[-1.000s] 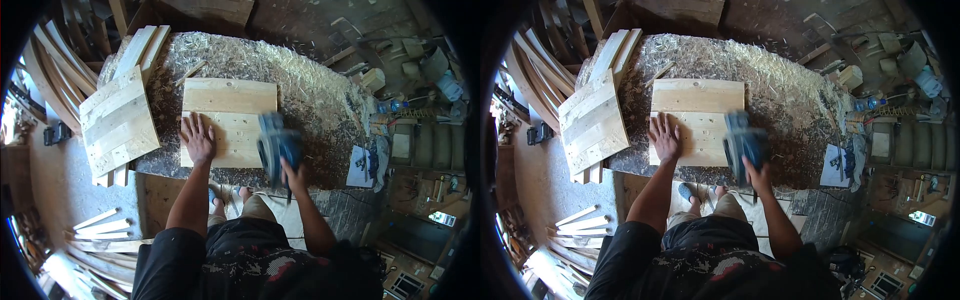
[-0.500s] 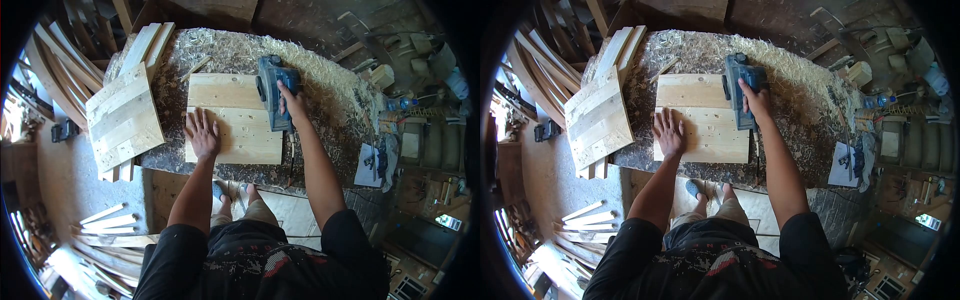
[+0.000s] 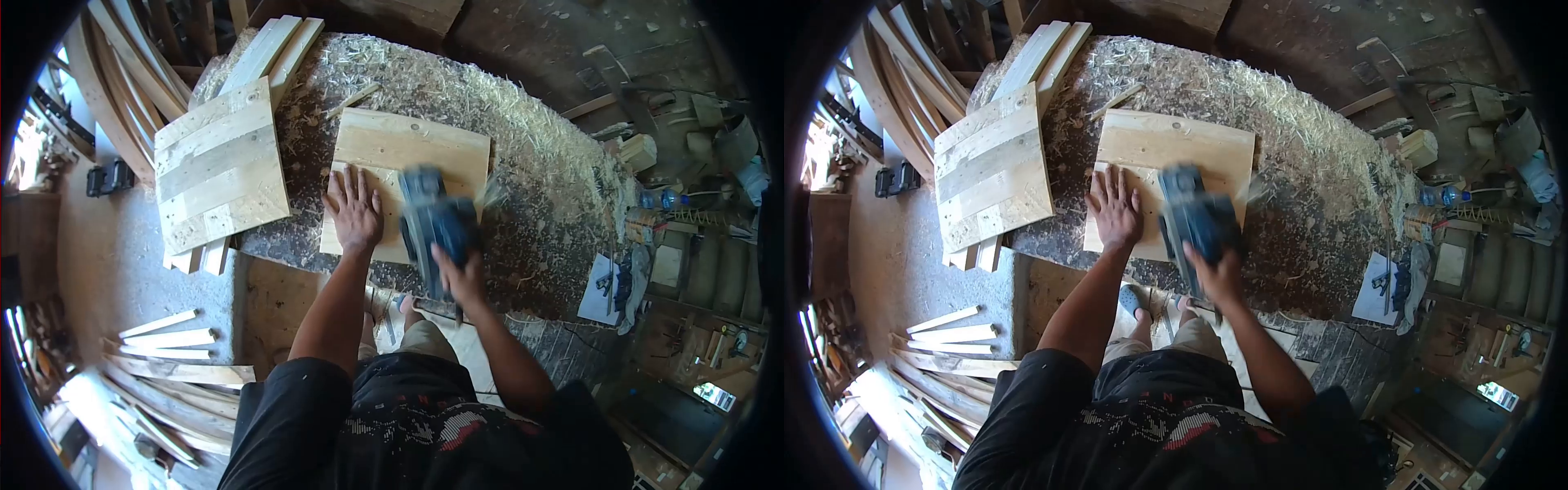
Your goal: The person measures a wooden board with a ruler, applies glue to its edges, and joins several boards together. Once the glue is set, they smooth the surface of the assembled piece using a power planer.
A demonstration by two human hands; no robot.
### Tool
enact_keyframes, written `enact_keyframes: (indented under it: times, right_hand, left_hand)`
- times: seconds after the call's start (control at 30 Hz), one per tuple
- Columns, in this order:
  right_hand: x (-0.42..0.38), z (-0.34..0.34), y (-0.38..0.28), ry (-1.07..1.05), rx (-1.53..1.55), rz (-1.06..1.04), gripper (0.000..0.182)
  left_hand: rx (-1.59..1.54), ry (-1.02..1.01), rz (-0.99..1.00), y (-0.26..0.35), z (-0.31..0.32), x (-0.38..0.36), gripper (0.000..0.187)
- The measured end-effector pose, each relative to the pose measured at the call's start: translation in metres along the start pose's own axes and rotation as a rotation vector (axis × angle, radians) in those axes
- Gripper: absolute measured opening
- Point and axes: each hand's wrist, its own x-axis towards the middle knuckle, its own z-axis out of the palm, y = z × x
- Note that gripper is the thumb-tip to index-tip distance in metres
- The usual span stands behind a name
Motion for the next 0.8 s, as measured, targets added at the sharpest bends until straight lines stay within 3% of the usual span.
enact_keyframes:
  times: [0.03, 0.17, 0.27, 0.37, 0.4, 0.43, 0.47, 0.5, 0.6, 0.67, 0.7, 0.8]
  right_hand:
    - [0.034, 0.007, -0.002, -0.024, -0.005, -0.108, 0.033]
    - [0.093, 0.038, -0.053, -0.139, 0.065, -0.166, 0.035]
    - [0.080, 0.043, -0.052, -0.139, 0.095, -0.163, 0.037]
    - [0.009, 0.034, -0.005, -0.111, 0.072, -0.084, 0.041]
    - [-0.022, 0.031, 0.014, -0.091, 0.053, -0.102, 0.039]
    - [-0.052, 0.030, 0.025, -0.038, 0.025, -0.077, 0.034]
    - [-0.073, 0.029, 0.037, -0.040, 0.102, -0.110, 0.030]
    - [-0.085, 0.031, 0.039, -0.041, 0.087, -0.127, 0.027]
    - [-0.057, 0.049, 0.027, -0.036, 0.038, -0.117, 0.031]
    - [-0.006, 0.066, -0.005, -0.072, 0.002, -0.152, 0.034]
    - [0.021, 0.077, -0.029, -0.091, 0.037, -0.148, 0.035]
    - [0.098, 0.098, -0.067, -0.172, 0.018, -0.201, 0.043]
  left_hand:
    - [-0.011, 0.020, 0.001, 0.000, 0.002, 0.000, 0.055]
    - [-0.112, 0.097, 0.052, -0.010, 0.005, -0.005, 0.052]
    - [-0.304, 0.112, 0.151, -0.037, -0.007, -0.018, 0.052]
    - [-0.299, 0.189, 0.088, -0.102, -0.035, -0.072, 0.052]
    - [-0.386, 0.284, -0.057, -0.121, -0.049, -0.089, 0.050]
    - [-0.244, 0.429, -0.242, -0.154, -0.031, -0.104, 0.047]
    - [-0.429, 0.474, -0.459, -0.175, -0.041, -0.110, 0.042]
    - [-0.176, 0.734, -0.721, -0.202, -0.007, -0.113, 0.042]
    - [-0.499, 0.499, -1.320, -0.210, -0.007, -0.066, 0.048]
    - [-0.662, 0.483, -1.244, -0.208, 0.019, -0.024, 0.053]
    - [-0.604, 0.564, -1.305, -0.207, 0.033, -0.018, 0.053]
    - [-0.541, 0.495, -1.402, -0.179, -0.006, -0.014, 0.054]
